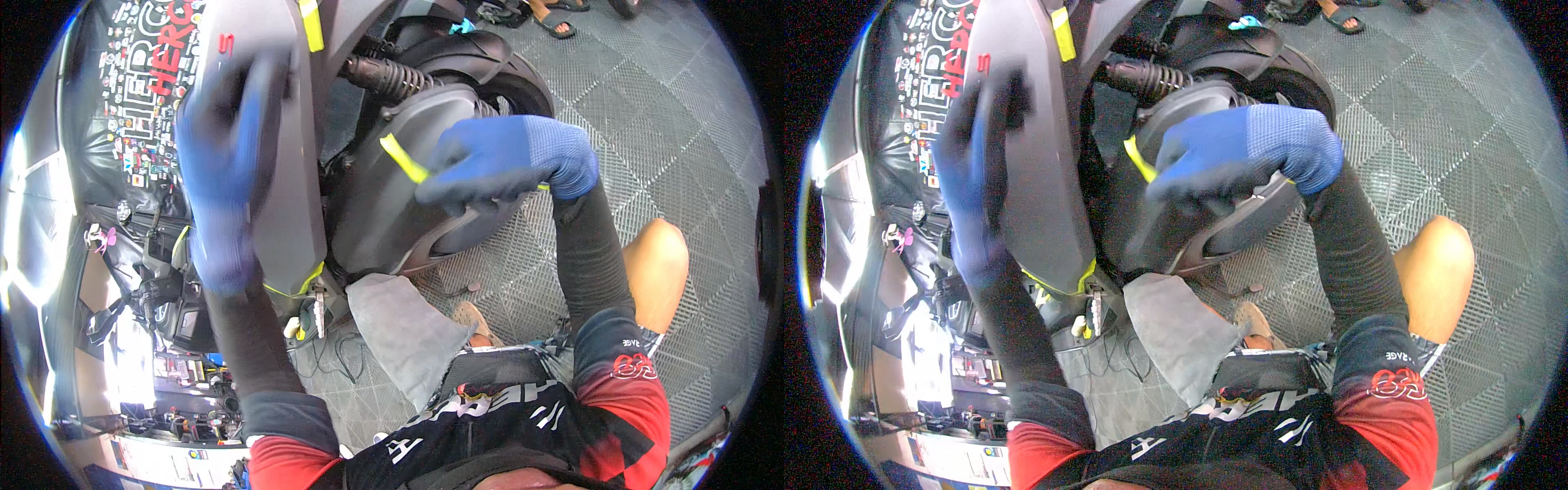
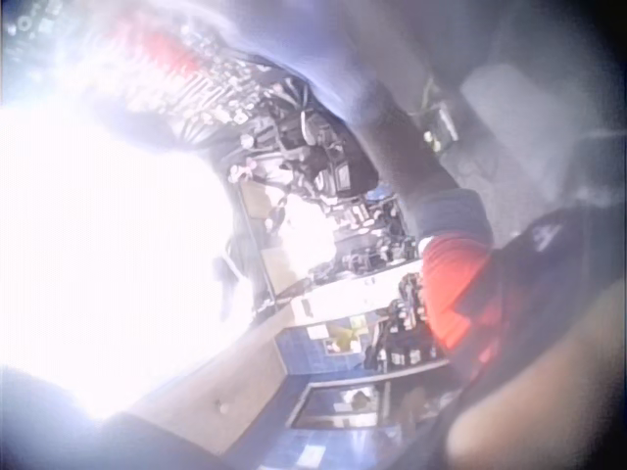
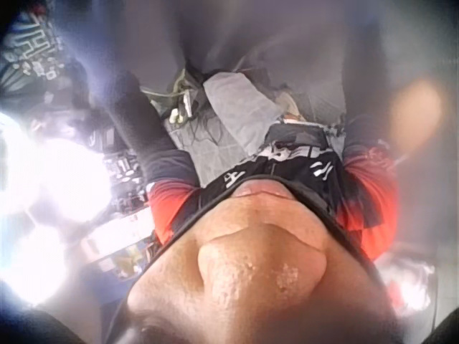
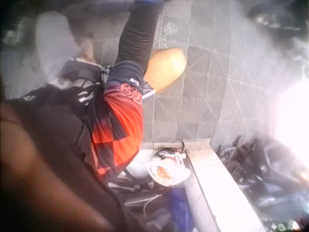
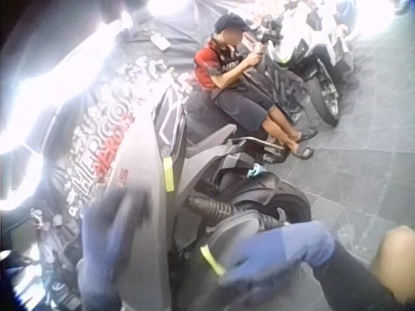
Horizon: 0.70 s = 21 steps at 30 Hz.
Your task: The person applies a neon yellow vinyl decal to the side fairing of a motorcycle, smoothing it by hand and using a heat gun to conform the material to the curved surface. The person then uses a rotary polisher with a polishing compound to buff the area around the applied decal.
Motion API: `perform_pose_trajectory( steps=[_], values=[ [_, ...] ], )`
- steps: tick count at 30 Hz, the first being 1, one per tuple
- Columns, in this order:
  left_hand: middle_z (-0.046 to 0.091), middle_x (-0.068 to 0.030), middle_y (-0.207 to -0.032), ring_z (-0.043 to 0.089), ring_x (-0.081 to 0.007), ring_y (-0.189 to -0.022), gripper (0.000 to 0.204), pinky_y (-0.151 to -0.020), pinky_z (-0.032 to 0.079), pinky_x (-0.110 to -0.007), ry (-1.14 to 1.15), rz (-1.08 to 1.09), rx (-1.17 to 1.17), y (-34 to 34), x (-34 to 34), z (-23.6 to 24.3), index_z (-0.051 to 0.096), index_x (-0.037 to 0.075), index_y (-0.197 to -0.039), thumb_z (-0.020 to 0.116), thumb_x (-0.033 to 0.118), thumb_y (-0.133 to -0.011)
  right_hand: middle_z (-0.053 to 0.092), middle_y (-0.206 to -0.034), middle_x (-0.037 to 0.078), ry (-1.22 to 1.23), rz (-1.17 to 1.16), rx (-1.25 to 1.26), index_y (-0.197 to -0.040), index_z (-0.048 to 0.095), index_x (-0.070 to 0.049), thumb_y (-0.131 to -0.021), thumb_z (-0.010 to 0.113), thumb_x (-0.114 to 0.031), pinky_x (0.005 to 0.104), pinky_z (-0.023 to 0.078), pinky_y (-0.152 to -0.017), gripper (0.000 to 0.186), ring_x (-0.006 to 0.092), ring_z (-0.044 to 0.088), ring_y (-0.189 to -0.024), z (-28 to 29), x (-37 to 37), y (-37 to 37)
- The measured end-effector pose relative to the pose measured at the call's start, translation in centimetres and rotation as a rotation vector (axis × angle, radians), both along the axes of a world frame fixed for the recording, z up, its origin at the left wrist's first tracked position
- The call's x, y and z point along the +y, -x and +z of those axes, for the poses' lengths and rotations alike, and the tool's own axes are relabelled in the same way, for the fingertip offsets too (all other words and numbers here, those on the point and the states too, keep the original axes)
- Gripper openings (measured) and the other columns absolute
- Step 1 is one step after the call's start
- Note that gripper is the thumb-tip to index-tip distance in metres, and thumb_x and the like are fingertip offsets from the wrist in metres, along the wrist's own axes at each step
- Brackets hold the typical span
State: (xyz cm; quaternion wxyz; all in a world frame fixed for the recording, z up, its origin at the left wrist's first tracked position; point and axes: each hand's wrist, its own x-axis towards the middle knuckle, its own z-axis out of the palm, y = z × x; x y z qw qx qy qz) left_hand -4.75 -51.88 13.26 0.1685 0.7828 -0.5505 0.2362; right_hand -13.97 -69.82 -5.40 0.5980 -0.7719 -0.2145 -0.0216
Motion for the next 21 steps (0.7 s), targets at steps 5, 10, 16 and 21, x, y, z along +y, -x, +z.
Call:
perform_pose_trajectory(
  steps=[5,10,16,21],
  values=[
    [0.072,-0.0054,-0.090,0.064,-0.0074,-0.070,0.029,-0.058,0.045,-0.019,0.046,0.394,0.857,1.0,14.0,-8.9,0.070,0.000,-0.117,0.057,0.023,-0.105,0.062,-0.060,0.002,0.287,0.278,-0.142,-0.082,0.071,-0.005,-0.100,0.057,-0.042,0.0259,0.046,-0.045,0.043,0.0083,0.057,-0.049,0.7,5.8,-1.2],
    [0.074,-0.0107,-0.097,0.065,-0.0092,-0.077,0.051,-0.066,0.048,-0.022,0.154,0.157,1.235,-0.5,20.3,-16.4,0.058,-0.004,-0.135,0.057,0.037,-0.104,0.062,-0.058,0.001,0.575,0.358,0.172,-0.079,0.071,-0.006,-0.099,0.056,-0.037,0.0270,0.045,-0.043,0.040,0.0090,0.055,-0.046,3.0,8.8,-1.6],
    [0.074,-0.0099,-0.091,0.059,-0.0077,-0.070,0.052,-0.065,0.046,-0.020,0.250,-0.121,1.460,-2.5,21.0,-18.5,0.060,-0.004,-0.134,0.058,0.039,-0.104,0.063,-0.058,0.000,0.612,0.360,0.419,-0.084,0.074,-0.008,-0.098,0.059,-0.035,0.0257,0.042,-0.042,0.035,0.0059,0.054,-0.046,4.0,10.2,-1.8],
    [0.064,-0.0073,-0.083,0.051,-0.0101,-0.069,0.060,-0.063,0.040,-0.024,0.204,-0.264,1.543,-3.0,21.1,-19.3,0.052,-0.006,-0.139,0.061,0.040,-0.101,0.063,-0.058,0.002,0.515,0.485,0.582,-0.083,0.071,-0.007,-0.100,0.060,-0.038,0.0239,0.038,-0.040,0.037,0.0057,0.052,-0.044,4.5,10.2,-2.4]
  ],
)
